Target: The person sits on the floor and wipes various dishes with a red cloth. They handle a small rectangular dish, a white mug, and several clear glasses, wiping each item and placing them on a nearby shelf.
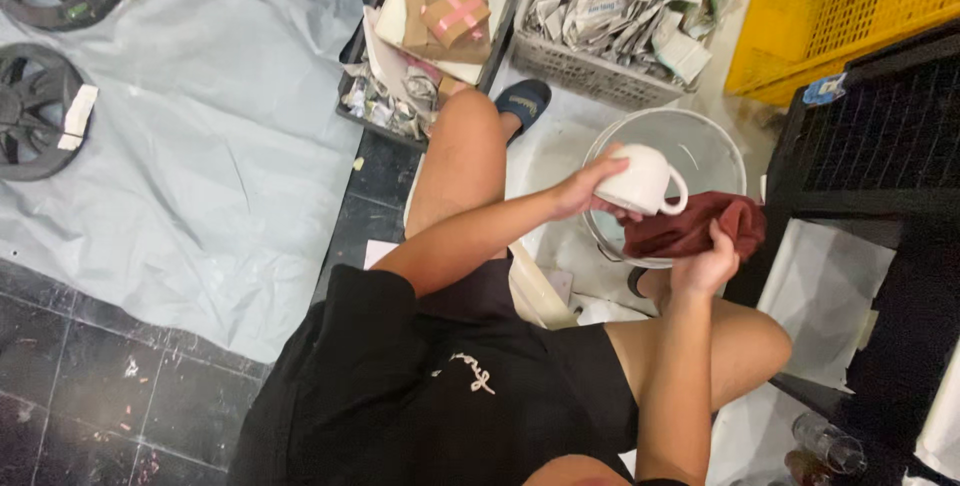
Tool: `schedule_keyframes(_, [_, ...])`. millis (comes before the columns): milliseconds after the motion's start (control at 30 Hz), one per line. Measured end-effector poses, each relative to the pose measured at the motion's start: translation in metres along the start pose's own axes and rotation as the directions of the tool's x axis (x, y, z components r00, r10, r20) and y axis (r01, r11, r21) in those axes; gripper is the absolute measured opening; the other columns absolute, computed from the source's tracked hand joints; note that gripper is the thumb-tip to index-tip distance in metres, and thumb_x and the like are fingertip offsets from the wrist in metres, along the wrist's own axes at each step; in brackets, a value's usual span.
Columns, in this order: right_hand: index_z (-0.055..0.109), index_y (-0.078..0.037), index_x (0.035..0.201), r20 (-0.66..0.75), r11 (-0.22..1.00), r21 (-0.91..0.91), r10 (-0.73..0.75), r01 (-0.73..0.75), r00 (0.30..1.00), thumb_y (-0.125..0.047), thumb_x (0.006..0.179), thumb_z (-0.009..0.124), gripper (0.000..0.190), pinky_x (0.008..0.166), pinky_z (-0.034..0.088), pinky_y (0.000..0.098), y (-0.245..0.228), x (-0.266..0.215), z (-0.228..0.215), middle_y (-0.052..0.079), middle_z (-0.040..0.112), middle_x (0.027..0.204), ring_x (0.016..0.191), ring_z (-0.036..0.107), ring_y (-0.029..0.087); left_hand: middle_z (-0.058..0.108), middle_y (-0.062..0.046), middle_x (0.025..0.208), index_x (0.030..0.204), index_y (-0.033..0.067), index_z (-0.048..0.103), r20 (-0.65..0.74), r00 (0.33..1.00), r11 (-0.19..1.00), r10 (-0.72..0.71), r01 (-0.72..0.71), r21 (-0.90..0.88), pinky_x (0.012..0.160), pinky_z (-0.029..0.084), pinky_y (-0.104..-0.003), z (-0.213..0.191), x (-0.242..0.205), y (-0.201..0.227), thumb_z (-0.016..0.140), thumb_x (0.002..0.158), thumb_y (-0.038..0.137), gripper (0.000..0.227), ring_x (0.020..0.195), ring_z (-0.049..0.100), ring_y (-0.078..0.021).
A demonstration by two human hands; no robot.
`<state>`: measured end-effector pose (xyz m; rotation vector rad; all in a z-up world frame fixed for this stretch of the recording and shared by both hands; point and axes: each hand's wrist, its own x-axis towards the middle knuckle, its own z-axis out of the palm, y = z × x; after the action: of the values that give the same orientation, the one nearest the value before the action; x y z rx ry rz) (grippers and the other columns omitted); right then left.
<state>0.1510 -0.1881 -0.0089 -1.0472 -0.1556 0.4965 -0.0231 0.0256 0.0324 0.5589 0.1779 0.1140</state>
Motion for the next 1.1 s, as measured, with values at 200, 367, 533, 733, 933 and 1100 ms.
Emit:
schedule_keyframes(200, [0.053, -0.003, 0.141, 0.073, 0.997, 0.034, -0.073, 0.071, 0.995, -0.003, 0.095, 0.059, 0.046, 0.118, 0.049, 0.0423, -0.048, -0.023, 0.062, 0.011, 0.058, 0.142, 0.132, 0.060, 0.026, 0.063, -0.004, 0.132, 0.148, 0.0172, 0.047, 0.028, 0.999, 0.964, 0.025, -0.032, 0.262, 0.076, 0.056, -0.029, -0.007, 0.006, -0.008, 0.059, 0.099, 0.042, 0.056, 0.110, 0.065, -0.0127])
schedule_keyframes(367, [0.060, 0.008, 0.120, 0.339, 0.706, -0.675, 0.037, 0.215, 0.940, -0.005, 0.096, 0.060, 0.027, 0.095, 0.039, 0.0443, -0.119, -0.037, 0.131, 0.021, 0.055, 0.117, 0.105, 0.050, 0.031, 0.068, -0.008, 0.118, 0.140, 0.0157, 0.048, -0.056, 0.990, 0.878, 0.129, -0.088, 0.471, 0.067, 0.047, -0.030, -0.033, 0.022, -0.042, 0.068, 0.101, 0.036, 0.048, 0.093, 0.062, -0.0136])
schedule_keyframes(533, [0.072, -0.005, 0.122, 0.729, 0.039, -0.570, 0.485, 0.821, 0.483, -0.016, 0.070, 0.070, 0.053, 0.121, 0.031, 0.0550, -0.122, -0.052, 0.162, 0.023, 0.050, 0.131, 0.133, 0.040, 0.044, 0.065, -0.005, 0.124, 0.143, 0.0138, 0.053, -0.058, 0.980, 0.916, 0.190, -0.155, 0.370, 0.078, 0.051, -0.028, -0.060, 0.039, -0.073, 0.064, 0.097, 0.037, 0.052, 0.103, 0.062, -0.0129])
schedule_keyframes(733, [0.071, -0.008, 0.118, 0.841, 0.298, -0.536, 0.271, 0.790, 0.468, -0.016, 0.077, 0.073, 0.042, 0.119, 0.027, 0.0577, -0.129, -0.051, 0.157, 0.022, 0.048, 0.153, 0.145, 0.039, 0.047, 0.059, -0.006, 0.133, 0.145, 0.0133, 0.050, 0.174, 0.916, 0.560, 0.361, -0.362, 0.745, 0.093, 0.044, -0.033, -0.029, 0.018, -0.031, 0.072, 0.089, 0.038, 0.065, 0.117, 0.056, -0.0182])
schedule_keyframes(933, [0.067, -0.013, 0.121, 0.760, 0.304, -0.640, 0.121, 0.705, 0.638, -0.010, 0.093, 0.078, 0.030, 0.123, 0.041, 0.0448, -0.105, -0.054, 0.150, 0.011, 0.052, 0.150, 0.144, 0.049, 0.033, 0.054, -0.007, 0.142, 0.148, 0.0127, 0.047, 0.491, 0.784, -0.038, 0.379, -0.517, 0.855, 0.109, 0.036, -0.038, 0.022, 0.002, 0.015, 0.080, 0.081, 0.038, 0.079, 0.131, 0.049, -0.0236])
schedule_keyframes(1100, [0.048, -0.004, 0.144, 0.695, 0.451, -0.657, 0.052, 0.604, 0.717, -0.011, 0.089, 0.082, 0.064, 0.119, 0.040, 0.0479, -0.083, -0.054, 0.135, 0.021, 0.045, 0.154, 0.145, 0.044, 0.040, 0.049, -0.008, 0.150, 0.150, 0.0123, 0.044, 0.515, 0.781, -0.118, 0.354, -0.509, 0.853, 0.122, 0.030, -0.042, 0.000, -0.002, 0.007, 0.086, 0.075, 0.039, 0.091, 0.142, 0.044, -0.0281])
